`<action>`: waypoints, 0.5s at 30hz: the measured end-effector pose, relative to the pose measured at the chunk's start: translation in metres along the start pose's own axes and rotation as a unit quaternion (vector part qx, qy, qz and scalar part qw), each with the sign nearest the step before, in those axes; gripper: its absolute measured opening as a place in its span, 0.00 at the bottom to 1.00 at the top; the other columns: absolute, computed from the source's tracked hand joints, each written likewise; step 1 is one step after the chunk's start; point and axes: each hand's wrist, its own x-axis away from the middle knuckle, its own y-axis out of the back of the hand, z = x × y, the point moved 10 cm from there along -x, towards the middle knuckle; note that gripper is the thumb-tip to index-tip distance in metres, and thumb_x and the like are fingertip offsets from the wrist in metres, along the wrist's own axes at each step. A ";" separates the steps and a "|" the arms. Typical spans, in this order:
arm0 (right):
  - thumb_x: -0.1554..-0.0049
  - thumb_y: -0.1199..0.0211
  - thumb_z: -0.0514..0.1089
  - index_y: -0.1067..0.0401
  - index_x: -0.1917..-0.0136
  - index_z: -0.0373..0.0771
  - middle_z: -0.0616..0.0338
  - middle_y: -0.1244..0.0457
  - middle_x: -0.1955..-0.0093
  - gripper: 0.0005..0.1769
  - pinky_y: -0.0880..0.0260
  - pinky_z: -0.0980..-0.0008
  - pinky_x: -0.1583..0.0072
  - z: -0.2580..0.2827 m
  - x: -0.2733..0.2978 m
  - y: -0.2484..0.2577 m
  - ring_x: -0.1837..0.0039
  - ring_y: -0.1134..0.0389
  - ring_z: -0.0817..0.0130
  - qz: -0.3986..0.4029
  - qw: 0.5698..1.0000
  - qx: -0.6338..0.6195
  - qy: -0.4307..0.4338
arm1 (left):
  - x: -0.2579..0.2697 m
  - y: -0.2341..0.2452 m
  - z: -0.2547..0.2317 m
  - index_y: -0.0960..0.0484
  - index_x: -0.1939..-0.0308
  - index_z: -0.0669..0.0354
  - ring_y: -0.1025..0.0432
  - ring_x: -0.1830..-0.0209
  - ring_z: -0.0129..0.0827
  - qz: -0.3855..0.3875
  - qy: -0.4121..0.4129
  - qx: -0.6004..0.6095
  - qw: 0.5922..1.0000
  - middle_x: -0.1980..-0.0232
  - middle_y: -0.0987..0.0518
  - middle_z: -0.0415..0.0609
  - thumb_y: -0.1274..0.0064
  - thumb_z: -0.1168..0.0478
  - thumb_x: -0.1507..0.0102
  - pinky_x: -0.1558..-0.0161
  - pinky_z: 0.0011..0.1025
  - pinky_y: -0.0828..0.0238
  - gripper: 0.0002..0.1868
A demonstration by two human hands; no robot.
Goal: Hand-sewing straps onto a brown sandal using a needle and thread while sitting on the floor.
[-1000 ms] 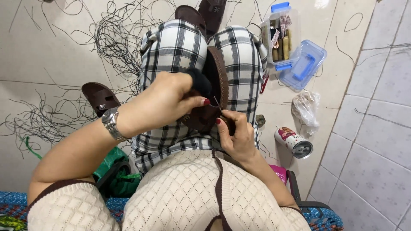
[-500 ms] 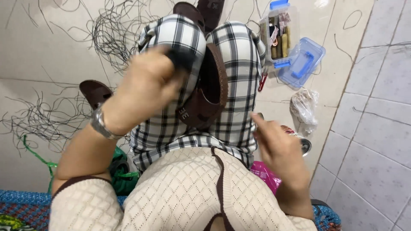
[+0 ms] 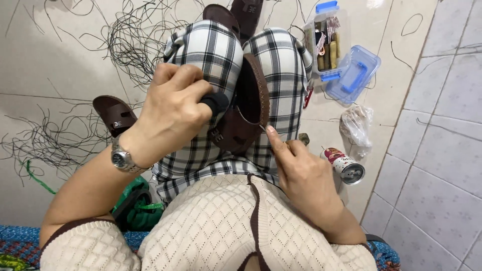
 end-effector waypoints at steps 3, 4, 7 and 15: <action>0.44 0.39 0.35 0.36 0.30 0.32 0.53 0.39 0.59 0.28 0.38 0.66 0.74 0.009 -0.010 -0.005 0.76 0.41 0.68 0.003 1.000 -0.011 -0.016 | -0.001 -0.001 0.005 0.17 0.77 0.52 0.28 0.47 0.38 0.020 0.031 0.145 0.989 0.55 0.15 0.47 0.34 0.63 0.44 0.39 0.38 0.40 0.08; 0.42 0.40 0.35 0.35 0.34 0.30 0.50 0.37 0.57 0.23 0.36 0.63 0.74 0.012 -0.015 -0.004 0.76 0.38 0.64 -0.013 0.999 -0.031 -0.019 | -0.001 -0.004 0.007 0.17 0.75 0.55 0.29 0.46 0.40 0.034 0.053 0.300 0.952 0.50 0.17 0.52 0.31 0.61 0.44 0.38 0.39 0.35 0.09; 0.41 0.41 0.31 0.40 0.40 0.26 0.40 0.34 0.53 0.16 0.29 0.61 0.67 0.007 -0.024 -0.016 0.66 0.31 0.58 -0.072 0.980 -0.182 -0.035 | 0.010 -0.029 -0.004 0.23 0.40 0.57 0.29 0.75 0.19 0.140 0.127 0.721 0.667 0.57 0.14 0.46 0.42 0.66 0.39 0.75 0.14 0.33 0.22; 0.39 0.39 0.39 0.34 0.43 0.33 0.51 0.30 0.53 0.13 0.23 0.62 0.62 -0.017 -0.006 -0.050 0.59 0.25 0.51 -0.178 0.958 -0.225 -0.026 | 0.001 -0.040 0.013 0.15 0.55 0.67 0.20 0.73 0.36 0.152 0.247 0.504 0.813 0.68 0.18 0.54 0.43 0.66 0.38 0.72 0.33 0.22 0.09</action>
